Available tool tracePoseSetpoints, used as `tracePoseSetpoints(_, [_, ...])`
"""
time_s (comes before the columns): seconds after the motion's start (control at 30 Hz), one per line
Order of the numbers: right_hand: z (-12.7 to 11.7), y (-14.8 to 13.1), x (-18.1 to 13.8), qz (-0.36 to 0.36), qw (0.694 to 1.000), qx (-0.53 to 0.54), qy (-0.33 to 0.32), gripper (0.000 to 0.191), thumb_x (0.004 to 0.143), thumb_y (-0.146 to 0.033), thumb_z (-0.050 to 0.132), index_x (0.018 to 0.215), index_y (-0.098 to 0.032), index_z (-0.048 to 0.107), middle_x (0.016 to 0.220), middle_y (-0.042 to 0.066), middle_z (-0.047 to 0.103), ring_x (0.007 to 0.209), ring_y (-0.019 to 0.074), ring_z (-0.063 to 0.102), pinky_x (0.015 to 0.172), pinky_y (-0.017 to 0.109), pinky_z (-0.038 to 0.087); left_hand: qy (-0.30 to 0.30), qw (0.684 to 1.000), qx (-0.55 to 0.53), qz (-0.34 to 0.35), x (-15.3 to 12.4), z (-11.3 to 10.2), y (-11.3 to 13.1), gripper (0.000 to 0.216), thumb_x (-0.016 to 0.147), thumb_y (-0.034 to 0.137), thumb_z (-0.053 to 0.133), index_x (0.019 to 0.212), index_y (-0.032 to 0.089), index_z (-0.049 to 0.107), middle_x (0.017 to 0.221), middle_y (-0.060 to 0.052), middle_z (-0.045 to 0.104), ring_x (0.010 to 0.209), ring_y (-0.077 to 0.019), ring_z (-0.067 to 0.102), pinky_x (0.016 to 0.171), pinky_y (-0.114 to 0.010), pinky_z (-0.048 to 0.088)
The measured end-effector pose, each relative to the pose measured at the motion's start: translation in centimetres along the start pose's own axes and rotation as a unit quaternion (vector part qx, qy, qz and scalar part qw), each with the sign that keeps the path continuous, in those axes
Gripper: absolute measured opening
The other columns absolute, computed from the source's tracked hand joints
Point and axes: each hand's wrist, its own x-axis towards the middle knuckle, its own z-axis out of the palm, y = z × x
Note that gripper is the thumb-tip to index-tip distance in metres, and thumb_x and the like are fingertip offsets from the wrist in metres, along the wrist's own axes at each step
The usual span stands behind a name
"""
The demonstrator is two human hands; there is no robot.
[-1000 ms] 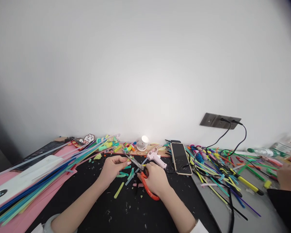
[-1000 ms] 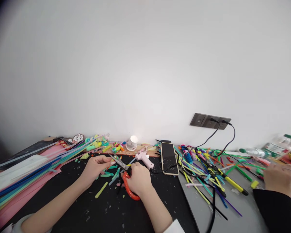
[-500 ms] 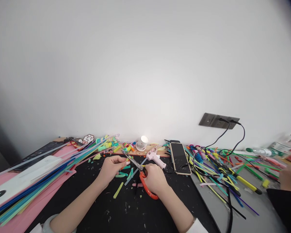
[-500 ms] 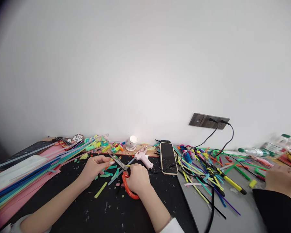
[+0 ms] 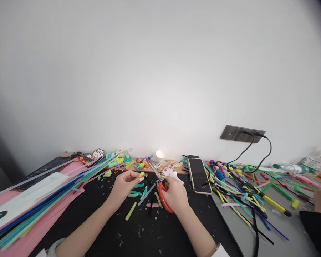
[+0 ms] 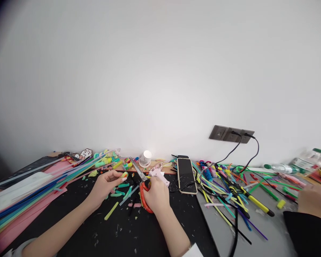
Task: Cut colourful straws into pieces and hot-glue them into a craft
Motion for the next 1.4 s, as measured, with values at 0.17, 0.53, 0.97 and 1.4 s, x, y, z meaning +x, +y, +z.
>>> tracePoseSetpoints(0.17, [0.3,-0.2,-0.2,0.005,0.999,0.032,0.019,0.021,0.083,-0.038,0.062,0.079,-0.02,0.051,0.082,0.003,0.062,0.075,0.0187,0.058,0.058,0.025,0.029,-0.024,1.0,-0.015,-0.001,-0.1,-0.1,0.6,0.036,0.065,0.049,0.076,0.082,0.02,0.064,0.104,-0.012,0.075,0.096,-0.0297,0.069,0.039,-0.018,0.036])
tracePoseSetpoints(0.53, [0.7,0.2,-0.3,0.01,0.998,0.068,0.003,0.021,0.087,-0.04,0.055,0.089,-0.02,0.049,0.09,0.005,0.06,0.081,0.0206,0.059,0.063,0.027,0.037,-0.041,0.997,-0.046,-0.043,-0.1,-0.3,0.8,0.053,0.074,0.059,0.069,0.108,0.021,0.054,0.109,-0.013,0.074,0.104,-0.0298,0.068,0.042,-0.016,0.036])
tracePoseSetpoints(0.97, [0.6,0.0,-0.3,-0.003,0.996,0.092,-0.004,0.019,0.088,-0.039,0.054,0.087,-0.021,0.051,0.093,0.005,0.06,0.084,0.0207,0.059,0.066,0.027,0.039,-0.024,0.998,-0.038,-0.048,-0.3,-0.4,1.1,0.067,0.07,0.064,0.068,0.119,0.019,0.062,0.117,-0.016,0.072,0.106,-0.0323,0.065,0.041,-0.019,0.041])
tracePoseSetpoints(1.4, [0.0,-0.3,-0.4,0.001,0.995,0.098,-0.008,0.017,0.087,-0.035,0.055,0.078,-0.02,0.054,0.083,0.004,0.062,0.076,0.0186,0.058,0.06,0.025,0.035,-0.035,0.976,-0.212,-0.032,0.5,-0.4,-0.2,0.045,0.069,0.048,0.08,0.097,0.021,0.057,0.087,-0.003,0.072,0.088,-0.0224,0.073,0.086,-0.034,0.056])
